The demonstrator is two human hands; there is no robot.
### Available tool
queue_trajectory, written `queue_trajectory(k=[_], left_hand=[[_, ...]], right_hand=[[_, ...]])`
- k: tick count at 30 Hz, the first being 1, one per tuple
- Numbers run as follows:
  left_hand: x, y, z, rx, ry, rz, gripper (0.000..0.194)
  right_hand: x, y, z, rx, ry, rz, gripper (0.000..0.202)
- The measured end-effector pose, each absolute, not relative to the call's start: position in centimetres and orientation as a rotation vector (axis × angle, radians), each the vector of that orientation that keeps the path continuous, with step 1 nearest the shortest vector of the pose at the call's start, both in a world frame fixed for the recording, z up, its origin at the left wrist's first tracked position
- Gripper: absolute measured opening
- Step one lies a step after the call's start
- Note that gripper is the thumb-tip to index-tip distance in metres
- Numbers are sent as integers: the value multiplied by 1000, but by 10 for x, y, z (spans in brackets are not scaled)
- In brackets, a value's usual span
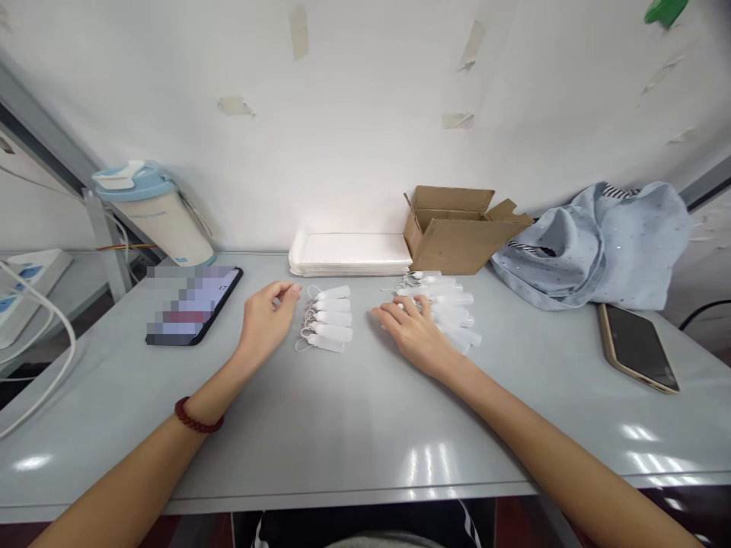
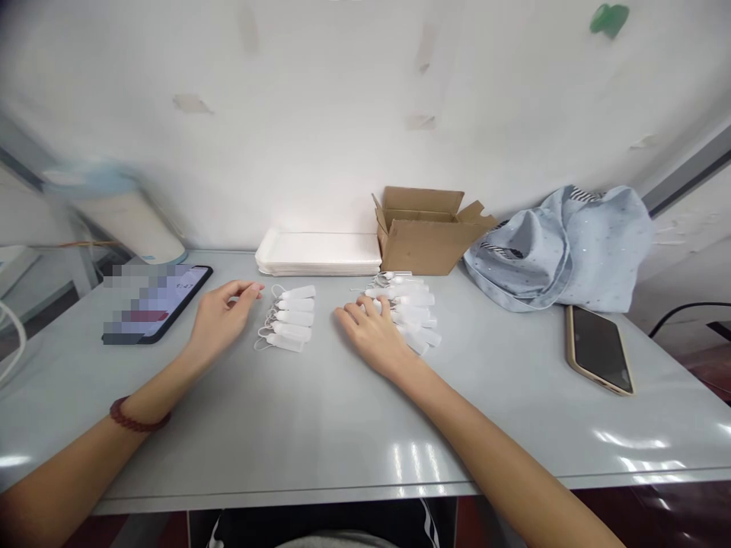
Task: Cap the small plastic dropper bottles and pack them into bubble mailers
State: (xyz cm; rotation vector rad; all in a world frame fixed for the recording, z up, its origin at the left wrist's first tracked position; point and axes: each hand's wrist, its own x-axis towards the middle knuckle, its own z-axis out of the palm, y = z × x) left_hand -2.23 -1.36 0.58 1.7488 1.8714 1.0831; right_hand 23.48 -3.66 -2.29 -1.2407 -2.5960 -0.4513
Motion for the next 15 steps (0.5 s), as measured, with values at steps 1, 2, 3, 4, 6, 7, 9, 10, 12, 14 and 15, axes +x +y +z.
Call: queue_trajectory(k=[1, 2, 3, 4, 6, 7, 9, 10, 12, 14, 15], left_hand=[[-21, -16, 6, 1752, 1861, 1115, 30], [-20, -19, 7, 1760, 1847, 1156, 30], [-18, -23, 8, 1775, 1830, 1202, 29], [-16, -26, 9, 1796, 1810, 1251, 29], [-12, -32, 12, 1846, 1761, 1337, 27], [-10, -35, 13, 1872, 1735, 1369, 27], [-7, -40, 14, 1911, 1683, 1393, 26], [-5, -42, 14, 1919, 1653, 1386, 26], [-1, -46, 14, 1915, 1580, 1337, 26], [3, -51, 12, 1894, 1496, 1262, 27], [5, -54, 12, 1881, 1453, 1222, 28]], right_hand=[[235, -37, -22, -1210, -2603, -462, 34], [236, -37, -21, -1179, -2597, -459, 32], [236, -37, -20, -1149, -2570, -437, 31], [236, -37, -19, -1118, -2526, -399, 29], [237, -38, -15, -1063, -2378, -285, 26], [237, -39, -12, -1043, -2275, -215, 25], [238, -42, -6, -1035, -2044, -59, 22], [238, -44, -3, -1053, -1927, 31, 20], [238, -48, 4, -1117, -1720, 250, 17], [238, -52, 9, -1146, -1549, 494, 14], [238, -54, 11, -1140, -1478, 607, 14]])
